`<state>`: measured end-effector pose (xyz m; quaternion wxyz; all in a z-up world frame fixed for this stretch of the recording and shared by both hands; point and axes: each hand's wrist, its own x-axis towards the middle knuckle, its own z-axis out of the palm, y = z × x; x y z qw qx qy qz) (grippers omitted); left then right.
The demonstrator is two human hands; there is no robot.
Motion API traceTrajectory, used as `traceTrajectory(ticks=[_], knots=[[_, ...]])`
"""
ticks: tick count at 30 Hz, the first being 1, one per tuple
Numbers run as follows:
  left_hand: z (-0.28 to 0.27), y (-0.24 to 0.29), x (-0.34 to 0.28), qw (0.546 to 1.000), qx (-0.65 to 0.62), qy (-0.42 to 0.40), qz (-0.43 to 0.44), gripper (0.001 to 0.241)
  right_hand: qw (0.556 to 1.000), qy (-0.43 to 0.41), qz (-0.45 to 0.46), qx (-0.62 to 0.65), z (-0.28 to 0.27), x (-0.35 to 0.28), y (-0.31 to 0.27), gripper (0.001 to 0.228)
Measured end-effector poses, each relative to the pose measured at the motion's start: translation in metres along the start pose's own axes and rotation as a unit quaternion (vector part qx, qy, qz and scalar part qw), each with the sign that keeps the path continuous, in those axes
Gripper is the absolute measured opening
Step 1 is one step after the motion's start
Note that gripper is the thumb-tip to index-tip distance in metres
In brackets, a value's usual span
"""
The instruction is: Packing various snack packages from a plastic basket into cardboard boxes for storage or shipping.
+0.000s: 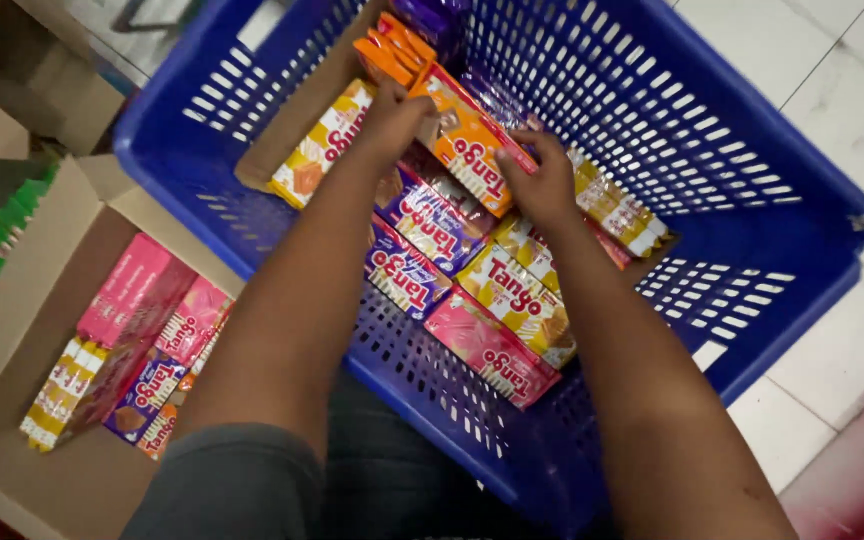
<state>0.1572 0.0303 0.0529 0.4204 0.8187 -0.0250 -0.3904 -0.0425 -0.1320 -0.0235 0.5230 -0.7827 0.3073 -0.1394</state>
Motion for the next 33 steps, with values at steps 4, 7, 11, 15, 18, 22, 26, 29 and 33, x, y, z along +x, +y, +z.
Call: traceTrajectory(ticks=[4,7,11,15,18,22,26,29,33], knots=[[-0.006,0.007,-0.012,0.996,0.070,-0.035,-0.051,0.045,0.996,-0.072,0.031,-0.033,-0.001,-0.004,-0.014,0.034],[-0.004,-0.002,0.001,0.981,0.185,-0.032,-0.049,0.039,0.991,-0.128,0.040,-0.030,0.002,-0.007,-0.010,0.042],[0.000,-0.012,0.010,0.954,0.294,-0.021,-0.049,0.081,0.980,-0.159,0.041,-0.110,0.005,-0.012,-0.015,0.042],[0.006,-0.020,0.025,0.908,0.418,-0.031,-0.012,0.068,0.974,-0.173,0.082,-0.124,0.001,-0.016,-0.029,0.063],[0.011,-0.020,0.033,0.893,0.448,-0.050,-0.018,0.057,0.977,-0.176,0.068,-0.098,0.000,-0.012,-0.009,0.055],[0.013,-0.029,0.043,0.873,0.486,-0.049,-0.016,0.059,0.969,-0.199,0.089,-0.113,-0.008,-0.009,-0.008,0.068],[0.009,-0.036,0.041,0.876,0.480,-0.044,0.022,0.057,0.945,-0.269,0.100,-0.155,-0.014,-0.013,-0.037,0.085],[0.007,-0.040,0.040,0.883,0.466,-0.045,0.037,0.058,0.930,-0.292,0.079,-0.207,-0.015,-0.018,-0.048,0.098],[0.009,-0.042,0.045,0.876,0.480,-0.042,0.031,0.066,0.941,-0.275,0.034,-0.192,-0.017,-0.022,-0.047,0.077]])
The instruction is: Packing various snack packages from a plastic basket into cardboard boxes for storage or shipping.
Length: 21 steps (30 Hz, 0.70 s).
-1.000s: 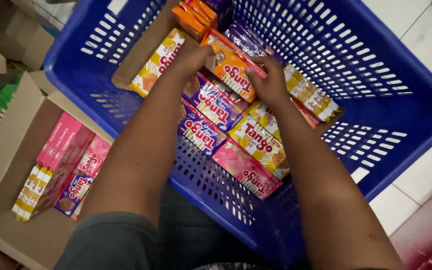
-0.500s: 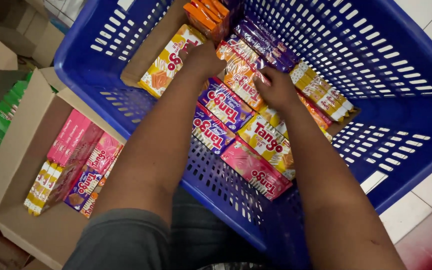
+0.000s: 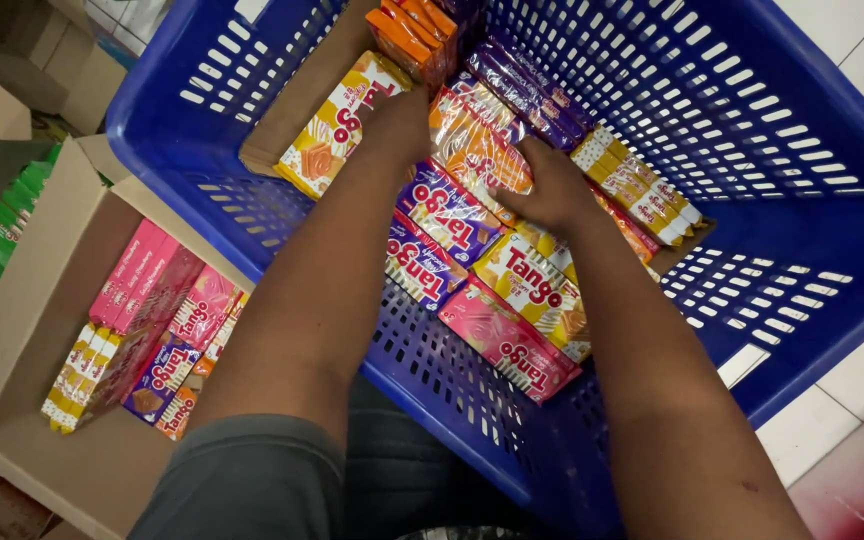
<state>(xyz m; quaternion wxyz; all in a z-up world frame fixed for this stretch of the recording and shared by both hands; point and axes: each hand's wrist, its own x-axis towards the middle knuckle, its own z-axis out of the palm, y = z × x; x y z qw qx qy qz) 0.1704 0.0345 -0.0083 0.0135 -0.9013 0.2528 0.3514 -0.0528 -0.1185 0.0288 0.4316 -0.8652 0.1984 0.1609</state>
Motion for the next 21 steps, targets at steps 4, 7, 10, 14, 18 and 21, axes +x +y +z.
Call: traceTrajectory(ticks=[4,7,10,14,18,21], knots=[[-0.008,0.003,-0.006,1.000,0.027,-0.014,0.004,0.058,0.999,0.024,-0.042,-0.021,0.013,0.011,0.027,0.069],[-0.002,0.005,-0.003,0.999,0.037,-0.012,0.020,0.055,0.996,0.042,-0.059,-0.053,0.025,0.012,0.037,0.077],[0.007,0.011,0.004,0.994,0.067,0.056,0.061,0.085,0.971,0.144,-0.143,-0.129,0.040,0.012,0.045,0.084],[-0.005,0.025,-0.017,0.996,0.055,0.006,0.072,0.104,0.928,0.147,-0.237,-0.248,0.051,0.017,0.056,0.065],[-0.003,0.024,-0.018,0.991,0.087,-0.029,0.096,0.101,0.919,0.120,-0.238,-0.291,0.052,0.021,0.063,0.064],[-0.001,0.023,-0.017,0.990,0.089,0.003,0.109,0.095,0.920,0.125,-0.246,-0.278,0.052,0.019,0.066,0.063]])
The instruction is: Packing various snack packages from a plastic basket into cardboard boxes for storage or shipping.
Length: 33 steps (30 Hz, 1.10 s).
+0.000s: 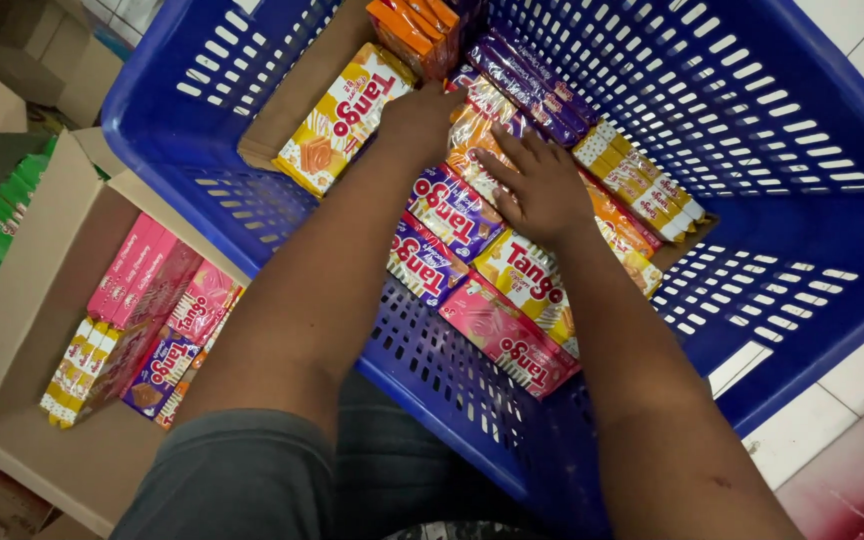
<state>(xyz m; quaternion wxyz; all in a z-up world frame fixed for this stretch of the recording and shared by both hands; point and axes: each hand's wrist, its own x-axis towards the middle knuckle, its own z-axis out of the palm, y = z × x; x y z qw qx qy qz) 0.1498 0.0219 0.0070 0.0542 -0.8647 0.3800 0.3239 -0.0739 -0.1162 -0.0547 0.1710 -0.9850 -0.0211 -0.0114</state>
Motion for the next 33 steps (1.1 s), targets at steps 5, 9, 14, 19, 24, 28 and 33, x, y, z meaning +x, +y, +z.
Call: traceTrajectory(ticks=[5,9,14,19,24,28,33], knots=[[-0.005,-0.002,-0.003,0.999,-0.028,0.004,0.033,0.096,1.000,0.010,-0.003,0.004,-0.006,-0.006,0.002,0.060],[-0.006,-0.003,-0.003,0.999,-0.025,-0.016,0.021,0.091,0.999,0.011,-0.002,0.031,-0.001,-0.011,0.005,0.059],[-0.040,0.022,-0.029,0.998,-0.063,-0.003,0.029,0.060,0.998,-0.005,0.029,0.063,-0.059,-0.004,0.006,0.054],[-0.070,0.046,-0.144,0.981,-0.158,0.050,0.105,0.079,0.972,-0.026,0.156,0.176,-0.132,-0.020,-0.042,0.049],[0.000,0.016,-0.289,0.855,-0.259,0.365,0.261,0.031,0.955,-0.150,0.157,0.204,-0.157,-0.081,-0.133,0.050],[0.097,-0.013,-0.372,0.806,-0.231,0.512,0.185,0.025,0.927,-0.183,0.118,0.304,-0.183,-0.112,-0.226,0.049],[0.226,-0.052,-0.446,0.814,-0.344,0.459,0.088,0.042,0.926,-0.077,0.233,0.286,-0.158,-0.155,-0.234,0.049]])
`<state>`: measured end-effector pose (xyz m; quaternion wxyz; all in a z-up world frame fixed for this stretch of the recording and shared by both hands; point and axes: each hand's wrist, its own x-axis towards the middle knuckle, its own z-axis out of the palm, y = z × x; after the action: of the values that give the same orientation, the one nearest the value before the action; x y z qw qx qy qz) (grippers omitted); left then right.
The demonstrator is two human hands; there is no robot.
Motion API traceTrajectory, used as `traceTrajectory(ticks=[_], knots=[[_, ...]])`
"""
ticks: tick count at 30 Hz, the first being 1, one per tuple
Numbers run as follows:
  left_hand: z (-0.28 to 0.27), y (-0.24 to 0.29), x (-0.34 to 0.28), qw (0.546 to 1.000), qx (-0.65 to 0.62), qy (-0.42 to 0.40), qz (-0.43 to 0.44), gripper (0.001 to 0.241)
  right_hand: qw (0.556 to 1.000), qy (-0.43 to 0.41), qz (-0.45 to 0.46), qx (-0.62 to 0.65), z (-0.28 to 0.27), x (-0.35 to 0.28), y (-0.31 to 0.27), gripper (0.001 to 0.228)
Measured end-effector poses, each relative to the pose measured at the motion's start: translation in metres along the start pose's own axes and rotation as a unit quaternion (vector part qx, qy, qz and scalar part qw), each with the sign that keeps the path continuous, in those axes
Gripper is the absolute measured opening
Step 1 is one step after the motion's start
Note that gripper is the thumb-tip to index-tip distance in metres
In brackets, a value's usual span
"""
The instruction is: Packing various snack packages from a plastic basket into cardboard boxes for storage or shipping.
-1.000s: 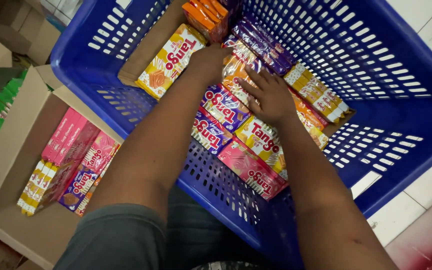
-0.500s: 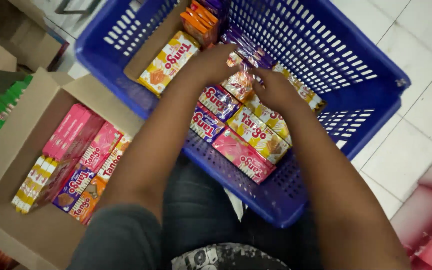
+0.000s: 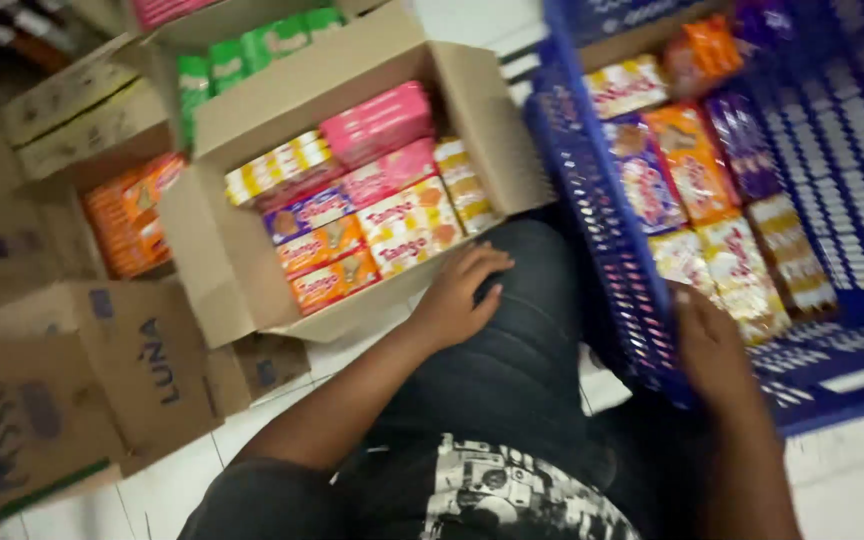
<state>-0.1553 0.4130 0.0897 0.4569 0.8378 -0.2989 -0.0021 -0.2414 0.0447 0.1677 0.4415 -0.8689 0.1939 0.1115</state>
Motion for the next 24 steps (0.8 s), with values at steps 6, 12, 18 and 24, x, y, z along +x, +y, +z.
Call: traceTrajectory(ticks=[6,12,18,24], knots=[[-0.066,-0.083,-0.092,0.980,0.049,0.091,-0.168,0.042,0.869,0.248,-0.398,-0.155,0.020,-0.001,-0.002,0.028],[-0.074,-0.136,-0.087,0.875,0.137,-0.045,-0.462,0.046,0.940,-0.034,-0.338,0.044,0.138,0.035,-0.105,0.021],[-0.109,-0.096,-0.044,0.822,-0.023,-0.161,-0.547,0.074,0.955,-0.030,-0.276,-0.102,0.221,0.089,-0.138,0.021],[-0.010,-0.195,0.002,0.840,-0.095,-0.080,-0.529,0.063,0.960,0.008,-0.234,-0.157,0.237,0.116,-0.136,0.016]])
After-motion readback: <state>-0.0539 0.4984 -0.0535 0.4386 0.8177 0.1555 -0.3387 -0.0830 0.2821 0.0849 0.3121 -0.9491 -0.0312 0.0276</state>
